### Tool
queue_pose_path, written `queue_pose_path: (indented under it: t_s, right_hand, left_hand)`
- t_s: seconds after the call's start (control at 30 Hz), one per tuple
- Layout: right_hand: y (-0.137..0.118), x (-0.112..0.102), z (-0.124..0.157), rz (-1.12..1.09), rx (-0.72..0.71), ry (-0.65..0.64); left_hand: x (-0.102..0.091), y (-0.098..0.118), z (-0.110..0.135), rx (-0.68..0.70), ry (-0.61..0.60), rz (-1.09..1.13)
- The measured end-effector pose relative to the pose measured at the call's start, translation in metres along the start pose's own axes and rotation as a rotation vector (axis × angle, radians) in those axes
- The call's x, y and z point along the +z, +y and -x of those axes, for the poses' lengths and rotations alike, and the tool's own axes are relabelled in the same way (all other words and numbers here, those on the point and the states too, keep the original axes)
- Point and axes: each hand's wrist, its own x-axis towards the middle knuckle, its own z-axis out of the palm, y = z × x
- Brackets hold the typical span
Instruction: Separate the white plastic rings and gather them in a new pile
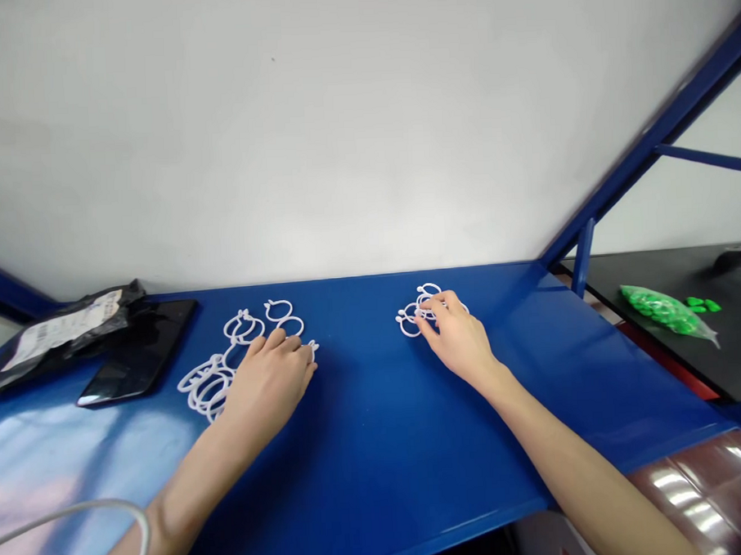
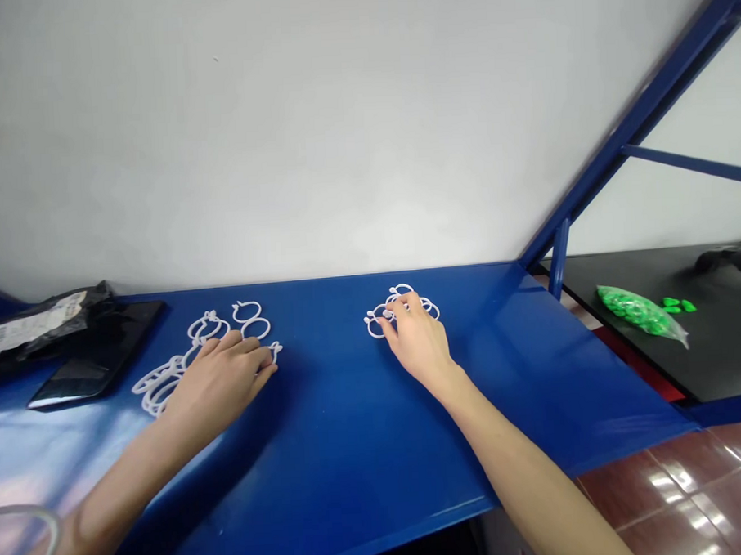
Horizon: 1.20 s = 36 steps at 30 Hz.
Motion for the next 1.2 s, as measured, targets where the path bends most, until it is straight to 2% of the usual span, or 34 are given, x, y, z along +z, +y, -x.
queue_pose_path:
  t_s: [0.07, 0.17, 0.27, 0.33, 0.47, 0.53, 0.7, 0.83, 1.07, 1.2]
  right_hand:
    - [-0.009, 0.001, 0.005, -0.090, -0.041, -0.007]
    - [-0.025, 0.006, 0.017, -0.329, -0.179, -0.070]
    - [-0.039, 0.010, 0.028, -0.569, -0.331, -0.169]
    - [-0.045, 0.011, 0.031, -0.689, -0.367, -0.210]
    - [-0.048, 0.005, 0.030, -0.867, -0.313, -0.234]
    - [-0.048, 0.002, 0.028, -0.942, -0.261, -0.252]
    - [-0.051, -0.001, 0.031, -1.002, -0.142, -0.423]
    - [-0.053, 0.000, 0.034, -1.086, -0.079, -0.448]
    - [-0.055, -0.001, 0.032, -1.113, 0.012, -0.454]
    - [-0.055, -0.002, 0.032, -0.970, -0.059, -0.421]
  left_hand:
    - [0.001, 0.006, -0.001, -0.003, 0.035, 0.080]
    - [-0.004, 0.018, -0.002, 0.008, 0.047, 0.318]
    - [-0.015, 0.030, 0.000, 0.017, -0.060, 0.619]
    - [-0.024, 0.037, 0.001, 0.009, -0.152, 0.798]
    - [-0.031, 0.043, 0.001, -0.016, -0.229, 1.041]
    - [-0.028, 0.044, 0.000, -0.051, -0.237, 1.133]
    - [-0.017, 0.046, 0.000, -0.134, -0.261, 1.286]
    - [-0.014, 0.048, 0.000, -0.201, -0.229, 1.406]
    - [-0.014, 0.051, -0.001, -0.205, -0.160, 1.405]
    - [-0.012, 0.052, -0.001, -0.211, -0.182, 1.383]
